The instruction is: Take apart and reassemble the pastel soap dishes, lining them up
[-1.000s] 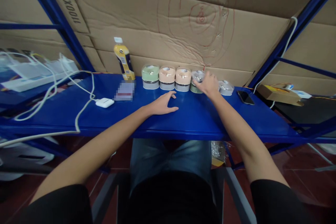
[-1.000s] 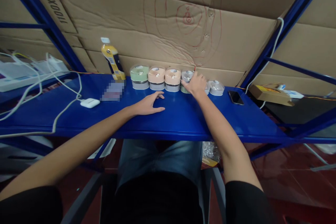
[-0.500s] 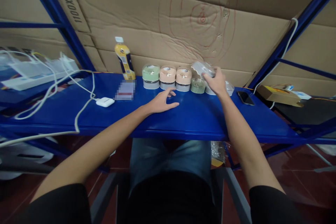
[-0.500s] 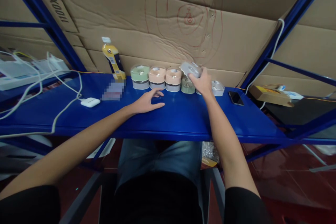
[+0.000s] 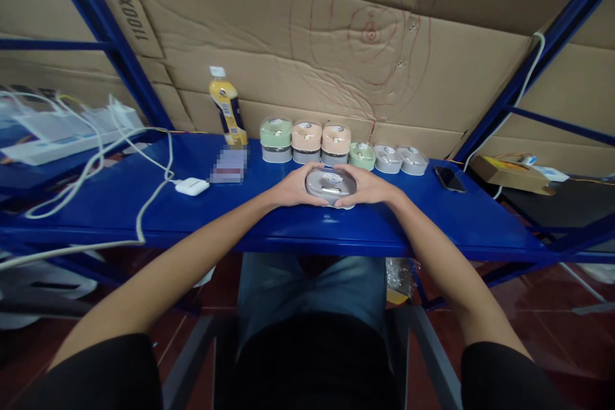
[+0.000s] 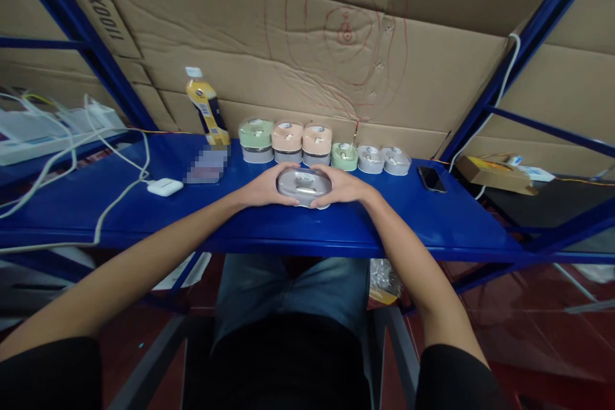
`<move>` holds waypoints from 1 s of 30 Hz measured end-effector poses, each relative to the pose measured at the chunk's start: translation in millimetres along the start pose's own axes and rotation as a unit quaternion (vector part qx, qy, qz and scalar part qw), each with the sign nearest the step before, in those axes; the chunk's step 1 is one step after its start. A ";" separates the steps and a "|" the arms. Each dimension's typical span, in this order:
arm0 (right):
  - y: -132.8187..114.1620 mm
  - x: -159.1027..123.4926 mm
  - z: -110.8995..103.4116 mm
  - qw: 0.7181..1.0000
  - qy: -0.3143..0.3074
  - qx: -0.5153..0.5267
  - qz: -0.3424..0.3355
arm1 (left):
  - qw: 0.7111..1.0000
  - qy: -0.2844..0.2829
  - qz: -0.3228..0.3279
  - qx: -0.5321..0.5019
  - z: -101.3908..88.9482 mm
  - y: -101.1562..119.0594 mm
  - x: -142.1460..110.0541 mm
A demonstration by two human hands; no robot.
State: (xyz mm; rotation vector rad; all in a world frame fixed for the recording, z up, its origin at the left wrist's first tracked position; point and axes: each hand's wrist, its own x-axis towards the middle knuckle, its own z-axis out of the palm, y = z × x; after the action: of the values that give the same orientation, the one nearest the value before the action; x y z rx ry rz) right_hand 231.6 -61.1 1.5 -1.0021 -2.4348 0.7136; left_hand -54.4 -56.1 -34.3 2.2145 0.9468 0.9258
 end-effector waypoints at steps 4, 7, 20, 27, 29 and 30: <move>-11.7 6.4 20.1 0.992 0.072 -0.089 -0.043 | 1.000 -0.009 0.024 0.002 8.5 -4.7 0.6; -11.9 5.9 21.0 0.988 0.104 -0.103 -0.057 | 0.999 -0.003 0.031 0.013 8.1 -7.8 0.1; 36.6 -28.5 -41.7 0.971 0.145 -0.085 0.168 | 0.994 -0.024 0.070 0.079 -5.3 -1.5 -2.0; 44.3 -30.3 -50.0 0.974 0.067 -0.107 0.190 | 0.992 0.041 -0.007 0.119 -45.8 -24.8 -1.0; 46.0 -29.9 -48.5 0.977 0.046 -0.109 0.180 | 0.991 0.032 -0.023 0.131 -50.7 -31.4 -0.8; 46.5 -29.5 -47.4 0.978 0.040 -0.108 0.177 | 0.990 0.026 -0.028 0.134 -51.5 -34.1 -0.5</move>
State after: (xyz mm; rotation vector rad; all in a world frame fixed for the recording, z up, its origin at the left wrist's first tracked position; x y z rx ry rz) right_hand 301.0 -40.1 5.8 -1.5446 -2.3235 0.5101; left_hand -107.4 -25.1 -27.0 2.3787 1.2129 0.8776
